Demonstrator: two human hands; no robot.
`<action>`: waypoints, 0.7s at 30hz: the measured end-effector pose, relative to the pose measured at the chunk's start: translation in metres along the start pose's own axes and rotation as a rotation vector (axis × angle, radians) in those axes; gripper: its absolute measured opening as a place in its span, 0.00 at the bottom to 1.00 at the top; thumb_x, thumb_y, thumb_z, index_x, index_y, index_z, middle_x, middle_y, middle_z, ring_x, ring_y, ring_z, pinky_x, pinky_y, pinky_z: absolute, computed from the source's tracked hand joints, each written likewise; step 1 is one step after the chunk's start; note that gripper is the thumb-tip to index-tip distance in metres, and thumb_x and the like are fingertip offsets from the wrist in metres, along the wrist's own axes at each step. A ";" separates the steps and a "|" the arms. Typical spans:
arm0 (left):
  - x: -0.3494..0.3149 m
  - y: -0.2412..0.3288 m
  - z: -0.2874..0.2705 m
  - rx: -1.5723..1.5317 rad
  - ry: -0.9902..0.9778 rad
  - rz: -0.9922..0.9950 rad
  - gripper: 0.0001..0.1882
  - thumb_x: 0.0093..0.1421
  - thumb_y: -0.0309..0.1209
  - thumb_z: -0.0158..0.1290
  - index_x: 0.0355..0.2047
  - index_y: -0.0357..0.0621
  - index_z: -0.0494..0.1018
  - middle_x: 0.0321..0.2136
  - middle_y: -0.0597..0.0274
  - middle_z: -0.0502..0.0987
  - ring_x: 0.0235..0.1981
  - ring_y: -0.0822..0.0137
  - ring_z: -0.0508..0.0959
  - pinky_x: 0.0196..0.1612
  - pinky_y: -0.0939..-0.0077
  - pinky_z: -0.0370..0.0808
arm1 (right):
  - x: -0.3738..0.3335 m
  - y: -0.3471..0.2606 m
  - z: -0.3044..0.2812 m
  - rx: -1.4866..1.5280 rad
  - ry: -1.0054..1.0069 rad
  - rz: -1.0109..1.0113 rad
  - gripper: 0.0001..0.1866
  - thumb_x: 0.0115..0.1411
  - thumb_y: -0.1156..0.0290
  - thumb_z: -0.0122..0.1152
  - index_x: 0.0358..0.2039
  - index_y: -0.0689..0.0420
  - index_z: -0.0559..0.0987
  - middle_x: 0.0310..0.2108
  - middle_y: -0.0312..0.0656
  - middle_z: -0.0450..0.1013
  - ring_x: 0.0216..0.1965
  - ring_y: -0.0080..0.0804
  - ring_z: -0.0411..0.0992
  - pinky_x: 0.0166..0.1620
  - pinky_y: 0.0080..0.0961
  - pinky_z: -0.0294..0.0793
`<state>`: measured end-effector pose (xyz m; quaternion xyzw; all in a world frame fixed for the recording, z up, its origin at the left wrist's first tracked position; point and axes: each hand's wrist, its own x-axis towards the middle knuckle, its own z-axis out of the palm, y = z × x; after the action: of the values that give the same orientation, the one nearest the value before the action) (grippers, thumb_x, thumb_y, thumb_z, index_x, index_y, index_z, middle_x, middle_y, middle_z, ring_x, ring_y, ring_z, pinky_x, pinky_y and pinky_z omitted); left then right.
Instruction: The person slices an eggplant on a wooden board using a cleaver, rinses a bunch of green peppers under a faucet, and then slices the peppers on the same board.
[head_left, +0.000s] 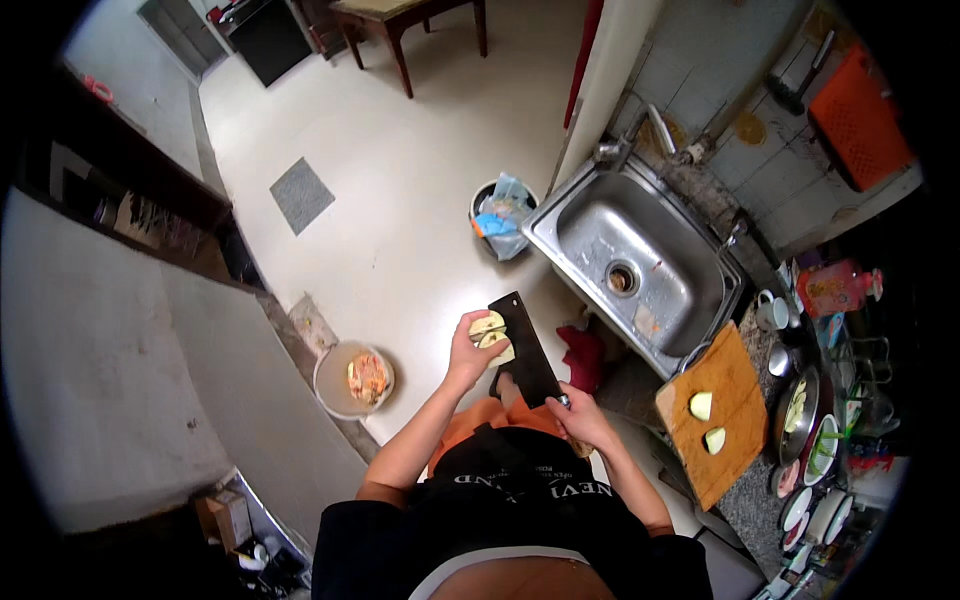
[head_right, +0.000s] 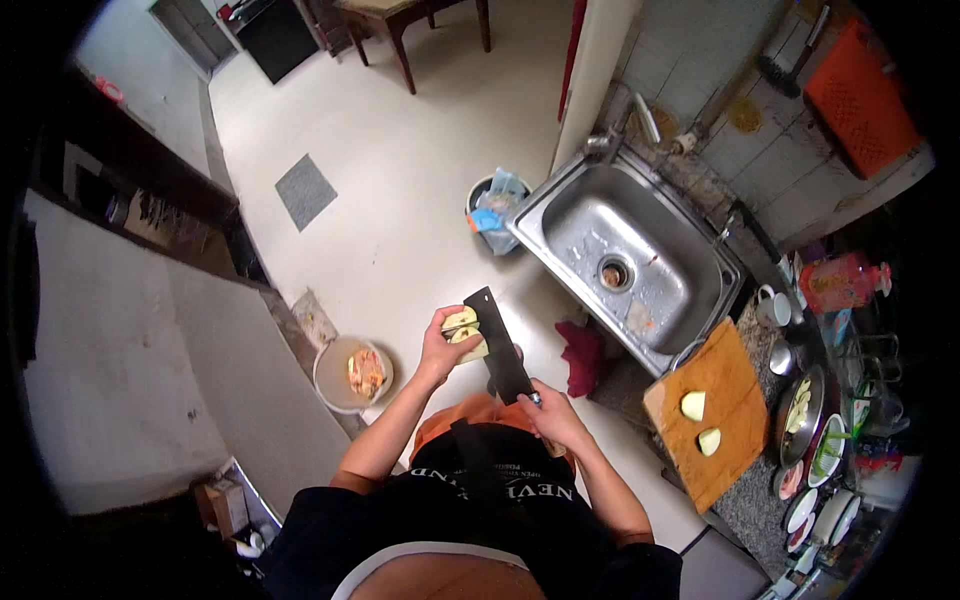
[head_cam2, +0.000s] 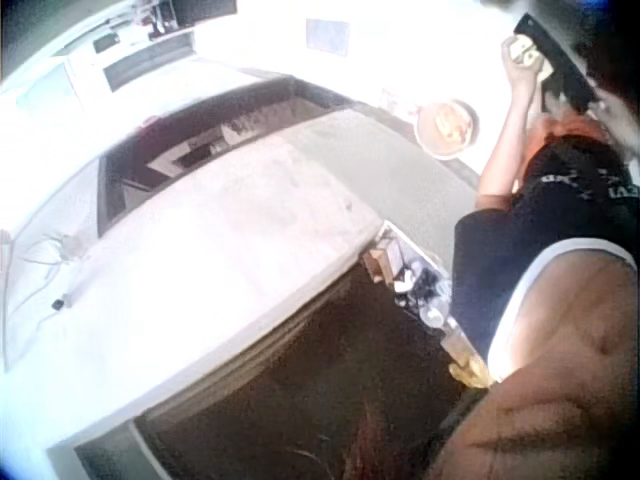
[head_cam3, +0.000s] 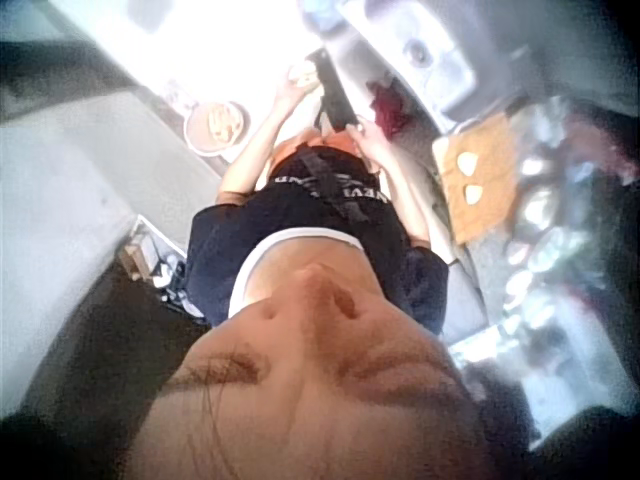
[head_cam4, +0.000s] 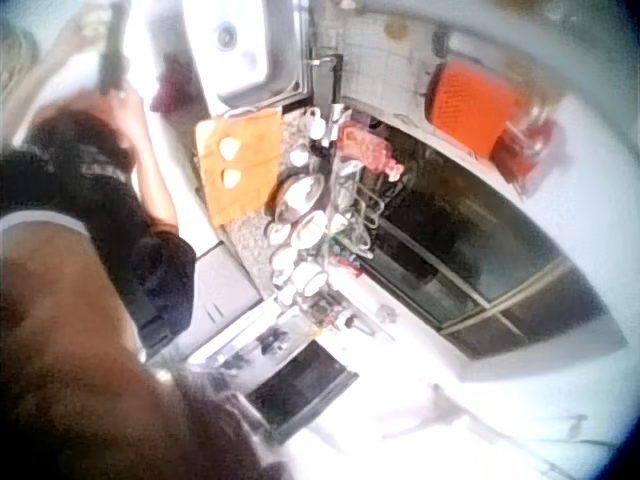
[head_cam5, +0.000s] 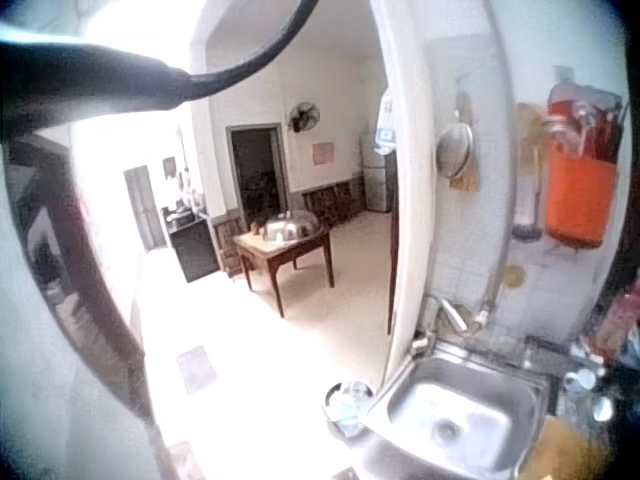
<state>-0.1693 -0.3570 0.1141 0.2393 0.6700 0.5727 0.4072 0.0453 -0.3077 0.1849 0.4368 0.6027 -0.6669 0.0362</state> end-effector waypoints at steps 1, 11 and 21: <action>0.018 0.005 0.004 0.003 -0.013 0.024 0.27 0.43 0.21 0.61 0.44 0.43 0.63 0.36 0.61 0.71 0.36 0.70 0.73 0.39 0.77 0.73 | 0.010 -0.008 -0.009 -0.020 0.014 -0.017 0.10 0.59 0.67 0.49 0.38 0.58 0.70 0.13 0.34 0.64 0.13 0.20 0.65 0.17 0.20 0.65; 0.176 0.067 0.014 -0.120 -0.108 0.047 0.27 0.45 0.18 0.59 0.45 0.41 0.63 0.36 0.59 0.72 0.36 0.70 0.74 0.38 0.77 0.75 | 0.112 -0.098 -0.072 0.053 0.061 -0.068 0.10 0.59 0.66 0.50 0.36 0.58 0.70 0.17 0.37 0.69 0.13 0.20 0.64 0.18 0.19 0.65; 0.364 0.076 0.019 -0.048 -0.261 -0.049 0.25 0.45 0.21 0.59 0.45 0.40 0.64 0.37 0.57 0.72 0.35 0.69 0.74 0.37 0.78 0.75 | 0.240 -0.170 -0.105 0.083 0.262 0.007 0.09 0.59 0.67 0.49 0.33 0.61 0.70 0.12 0.34 0.63 0.11 0.20 0.61 0.16 0.20 0.62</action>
<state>-0.3661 -0.0421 0.0887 0.2857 0.6031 0.5425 0.5102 -0.1431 -0.0591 0.1774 0.5232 0.5727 -0.6284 -0.0587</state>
